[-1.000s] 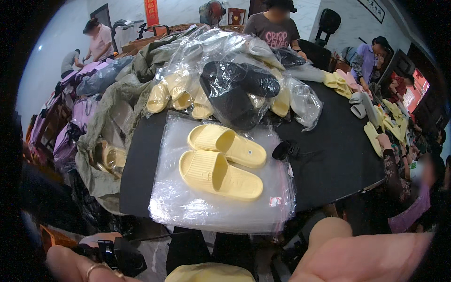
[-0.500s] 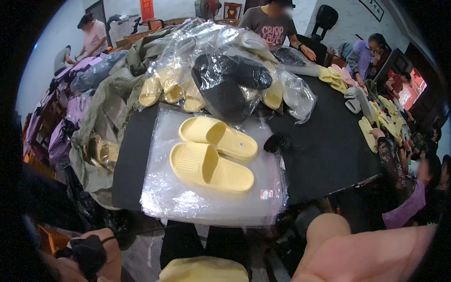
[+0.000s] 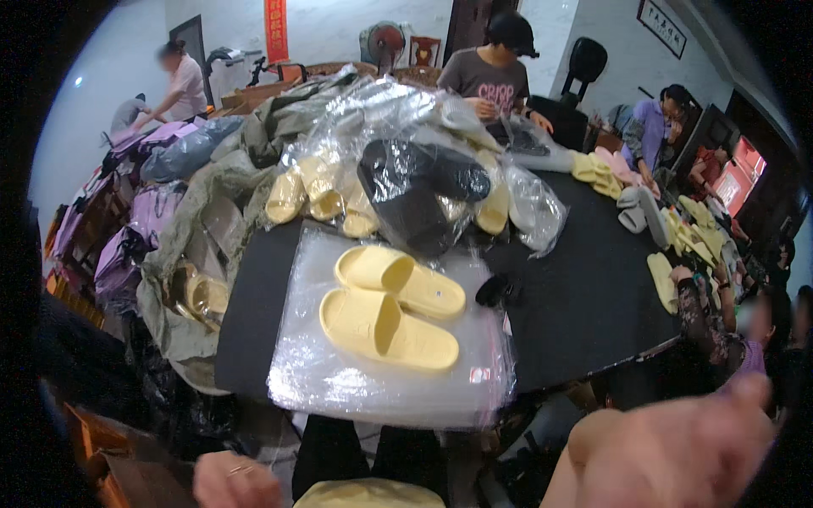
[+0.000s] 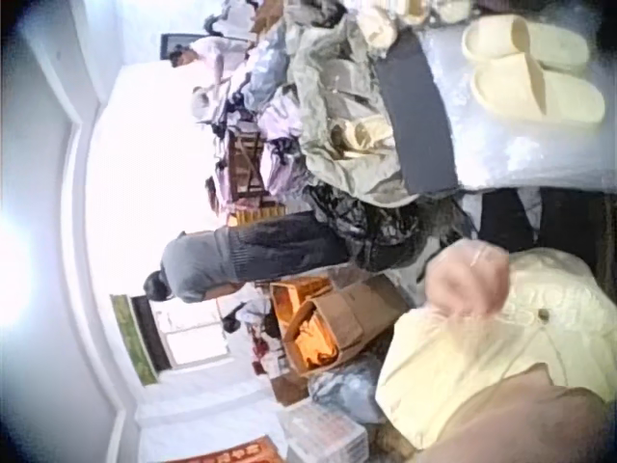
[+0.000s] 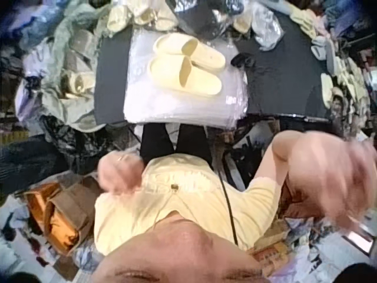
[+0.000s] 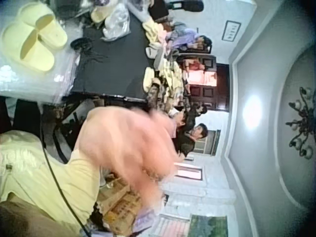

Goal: The recorder sorts and places foam sandals into plastic bags for packaging.

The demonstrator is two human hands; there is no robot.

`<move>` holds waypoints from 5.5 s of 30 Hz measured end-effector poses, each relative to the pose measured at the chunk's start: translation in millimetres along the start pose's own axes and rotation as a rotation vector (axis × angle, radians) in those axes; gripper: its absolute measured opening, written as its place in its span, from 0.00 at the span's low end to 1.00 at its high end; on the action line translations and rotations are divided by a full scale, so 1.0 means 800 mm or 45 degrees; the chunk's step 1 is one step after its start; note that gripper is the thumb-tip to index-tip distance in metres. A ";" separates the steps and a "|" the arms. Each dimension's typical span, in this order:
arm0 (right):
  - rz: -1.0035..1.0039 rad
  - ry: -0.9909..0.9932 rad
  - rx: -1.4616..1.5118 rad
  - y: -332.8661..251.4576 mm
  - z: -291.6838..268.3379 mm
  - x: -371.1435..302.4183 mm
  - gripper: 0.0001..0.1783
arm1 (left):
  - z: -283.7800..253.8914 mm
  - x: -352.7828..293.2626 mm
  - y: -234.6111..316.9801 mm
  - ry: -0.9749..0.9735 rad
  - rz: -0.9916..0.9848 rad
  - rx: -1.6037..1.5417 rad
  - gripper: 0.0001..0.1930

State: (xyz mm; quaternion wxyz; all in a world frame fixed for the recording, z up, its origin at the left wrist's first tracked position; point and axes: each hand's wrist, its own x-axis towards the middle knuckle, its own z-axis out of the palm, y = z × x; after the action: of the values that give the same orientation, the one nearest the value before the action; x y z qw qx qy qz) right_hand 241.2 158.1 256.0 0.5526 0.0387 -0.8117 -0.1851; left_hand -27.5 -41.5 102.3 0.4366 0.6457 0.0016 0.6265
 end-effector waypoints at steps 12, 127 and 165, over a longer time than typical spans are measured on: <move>0.846 -1.477 -0.156 0.145 0.209 -0.323 0.43 | 0.005 -0.069 -0.127 1.242 -1.159 -0.199 0.10; 0.329 -0.785 1.109 -0.128 0.251 -0.188 0.33 | -0.061 -0.029 -0.176 1.207 -1.026 -0.149 0.29; 0.484 -0.778 0.350 -0.094 0.250 -0.242 0.39 | 0.005 -0.003 -0.175 0.730 -0.665 1.923 0.12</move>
State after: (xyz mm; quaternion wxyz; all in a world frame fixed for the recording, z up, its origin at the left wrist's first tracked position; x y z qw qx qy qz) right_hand 123.2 191.1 -4.8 0.2995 -0.0957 -0.9489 0.0283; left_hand 51.2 41.8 22.0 0.0016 0.5591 0.6791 0.4757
